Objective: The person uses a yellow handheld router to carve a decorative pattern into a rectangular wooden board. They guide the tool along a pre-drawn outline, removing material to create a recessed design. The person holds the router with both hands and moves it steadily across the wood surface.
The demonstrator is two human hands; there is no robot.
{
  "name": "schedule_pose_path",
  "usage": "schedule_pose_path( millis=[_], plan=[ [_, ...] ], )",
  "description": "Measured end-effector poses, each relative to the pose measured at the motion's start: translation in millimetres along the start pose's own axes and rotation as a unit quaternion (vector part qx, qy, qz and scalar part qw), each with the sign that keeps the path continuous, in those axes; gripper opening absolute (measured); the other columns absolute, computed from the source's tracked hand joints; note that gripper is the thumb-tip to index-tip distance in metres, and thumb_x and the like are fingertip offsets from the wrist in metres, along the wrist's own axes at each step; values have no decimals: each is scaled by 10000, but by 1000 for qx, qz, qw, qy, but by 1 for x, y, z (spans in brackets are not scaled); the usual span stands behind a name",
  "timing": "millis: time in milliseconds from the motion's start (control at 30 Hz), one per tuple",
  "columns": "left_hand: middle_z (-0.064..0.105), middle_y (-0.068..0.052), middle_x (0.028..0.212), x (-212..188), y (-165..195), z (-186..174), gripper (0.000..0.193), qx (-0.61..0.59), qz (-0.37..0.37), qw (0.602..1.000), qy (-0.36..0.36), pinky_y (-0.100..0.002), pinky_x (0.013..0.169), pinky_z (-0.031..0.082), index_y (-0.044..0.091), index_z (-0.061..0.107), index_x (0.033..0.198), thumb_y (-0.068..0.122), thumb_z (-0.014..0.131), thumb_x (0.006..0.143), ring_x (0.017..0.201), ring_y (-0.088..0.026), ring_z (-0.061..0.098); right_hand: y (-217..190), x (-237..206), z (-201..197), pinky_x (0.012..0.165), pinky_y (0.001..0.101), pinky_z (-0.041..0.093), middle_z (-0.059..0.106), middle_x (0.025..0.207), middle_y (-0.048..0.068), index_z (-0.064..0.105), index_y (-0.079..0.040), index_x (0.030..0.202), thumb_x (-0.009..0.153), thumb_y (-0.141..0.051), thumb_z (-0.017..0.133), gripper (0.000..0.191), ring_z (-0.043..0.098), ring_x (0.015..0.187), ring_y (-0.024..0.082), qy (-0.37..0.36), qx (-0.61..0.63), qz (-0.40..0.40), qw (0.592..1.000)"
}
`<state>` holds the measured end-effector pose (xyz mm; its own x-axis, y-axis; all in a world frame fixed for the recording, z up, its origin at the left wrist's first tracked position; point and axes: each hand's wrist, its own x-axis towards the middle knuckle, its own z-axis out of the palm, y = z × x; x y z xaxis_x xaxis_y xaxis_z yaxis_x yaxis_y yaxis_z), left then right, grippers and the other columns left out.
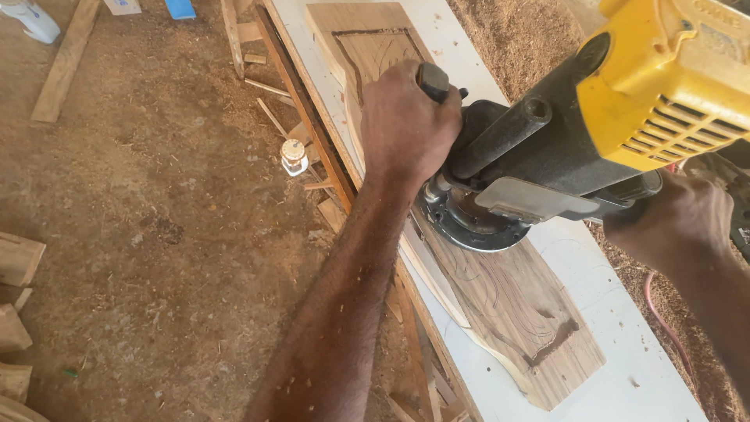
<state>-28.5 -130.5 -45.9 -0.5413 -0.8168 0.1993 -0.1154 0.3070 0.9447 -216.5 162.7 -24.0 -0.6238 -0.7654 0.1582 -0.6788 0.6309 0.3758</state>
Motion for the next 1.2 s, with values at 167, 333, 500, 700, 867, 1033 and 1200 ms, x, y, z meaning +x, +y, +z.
schedule_pose_path(
  millis=[167,333,500,700,867,1033,1200],
  plan=[
    [726,-71,624,4,-3,-4,133,-19,17,1000,-13,-339,533,590,17,679,769,135,733,796,543,-162,723,-12,-9,-10,558,332,599,693,657,89,700,-4,1026,833,-243,749,311,661,491,194,-4,-9,-7,1000],
    [726,-58,626,8,-7,-6,129,-26,39,998,-32,-330,535,599,23,691,753,136,727,805,545,-154,721,-20,-15,-16,524,334,597,701,639,93,702,5,948,739,-272,817,365,676,481,208,-48,-15,34,998],
    [720,-58,629,13,-10,-6,134,-21,43,997,-57,-327,521,607,19,689,762,138,722,811,541,-151,718,-19,-22,-13,617,351,614,707,641,96,712,-44,992,760,-292,813,354,695,521,211,-24,-7,26,999],
    [719,-69,616,17,-12,-7,138,-28,44,996,-69,-331,508,592,23,688,737,134,714,814,543,-152,724,-27,-28,-19,622,369,619,707,686,105,707,-52,1000,766,-327,810,376,708,560,239,-9,32,34,999],
    [710,-71,597,19,-14,-9,150,-55,116,991,-31,-325,523,560,25,674,698,119,732,799,546,-144,720,-41,-31,-33,624,396,617,697,649,107,721,-54,1041,724,-340,843,443,708,566,270,-20,9,50,999],
    [677,-54,555,24,-16,-9,185,-38,79,994,-64,-343,459,515,48,653,641,129,720,794,484,-147,666,-41,-36,-31,638,369,607,688,618,88,701,-35,902,788,-310,831,325,691,519,228,-6,31,34,999],
    [667,-50,541,28,-19,-10,197,-29,84,993,-71,-337,472,520,47,642,630,126,712,797,478,-137,657,-35,-41,-21,573,329,582,687,619,93,704,-27,925,818,-232,821,259,669,498,203,28,66,2,997]
  ],
)
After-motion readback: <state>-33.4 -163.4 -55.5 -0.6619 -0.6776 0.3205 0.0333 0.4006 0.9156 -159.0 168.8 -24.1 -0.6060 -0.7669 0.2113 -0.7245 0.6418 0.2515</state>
